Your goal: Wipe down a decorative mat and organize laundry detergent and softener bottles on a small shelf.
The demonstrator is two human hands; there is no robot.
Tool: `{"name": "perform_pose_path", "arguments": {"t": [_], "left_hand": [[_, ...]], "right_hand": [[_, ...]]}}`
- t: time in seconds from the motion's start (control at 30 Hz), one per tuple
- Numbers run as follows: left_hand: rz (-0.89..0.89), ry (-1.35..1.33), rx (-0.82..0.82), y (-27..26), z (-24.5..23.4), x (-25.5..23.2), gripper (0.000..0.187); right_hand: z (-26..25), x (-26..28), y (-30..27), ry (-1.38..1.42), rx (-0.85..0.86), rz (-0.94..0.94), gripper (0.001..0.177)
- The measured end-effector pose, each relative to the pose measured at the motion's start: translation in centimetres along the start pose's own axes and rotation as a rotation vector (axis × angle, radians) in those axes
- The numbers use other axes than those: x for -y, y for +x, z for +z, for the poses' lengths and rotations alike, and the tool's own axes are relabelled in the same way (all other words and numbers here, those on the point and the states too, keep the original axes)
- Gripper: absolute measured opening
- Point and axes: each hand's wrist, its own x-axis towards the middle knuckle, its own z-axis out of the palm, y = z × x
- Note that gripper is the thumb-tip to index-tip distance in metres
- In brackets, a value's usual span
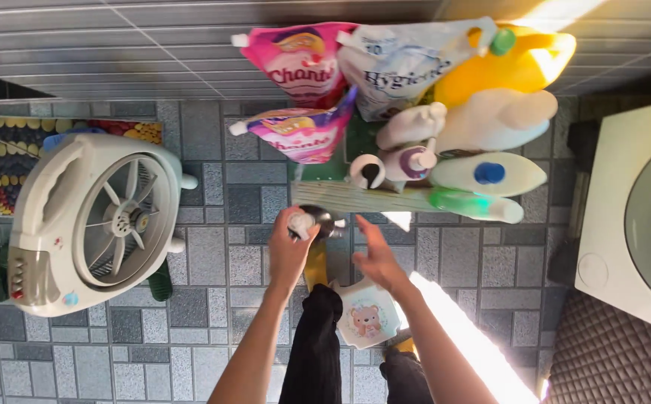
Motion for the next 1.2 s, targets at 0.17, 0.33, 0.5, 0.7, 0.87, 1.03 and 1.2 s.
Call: {"name": "perform_pose_path", "arguments": {"t": [0.17,0.33,0.5,0.7,0.87,1.03,1.2], "left_hand": [[0.168,0.008,-0.251,6.7,1.5,2.3,0.045],[0.094,0.087,-0.198,9.9,4.1,3.7,0.045],[0.15,0.186,-0.139,9.7,4.8,2.7,0.058],[0.034,0.227,-0.058,8.3,3.4,0.8,0.079],[-0.044,0.308,-0.016,4.8,1.3,-1.2,0.106],[-0.109,0.289,-0.16,0.4,1.6,-2.9,0.108],[-0.166,0.238,-0.316,-3.4,2.7,-10.3,0.09]], "right_hand": [[-0.5,-2.5,3.3,0.038,-0.25,0.204,0.07],[-1.7,-2.1,2.6,0.155,-0.307,0.264,0.062],[-2.6,-0.4,-0.9,0.152,-0.364,0.303,0.063],[-4.5,4.5,-5.7,0.192,-0.405,0.353,0.064],[-7.0,6.7,-8.4,0.167,-0.367,0.323,0.062],[-11.3,4.0,-9.3,0.111,-0.231,0.217,0.052],[-17.1,7.4,-9.1,0.02,-0.136,0.203,0.047]]}}
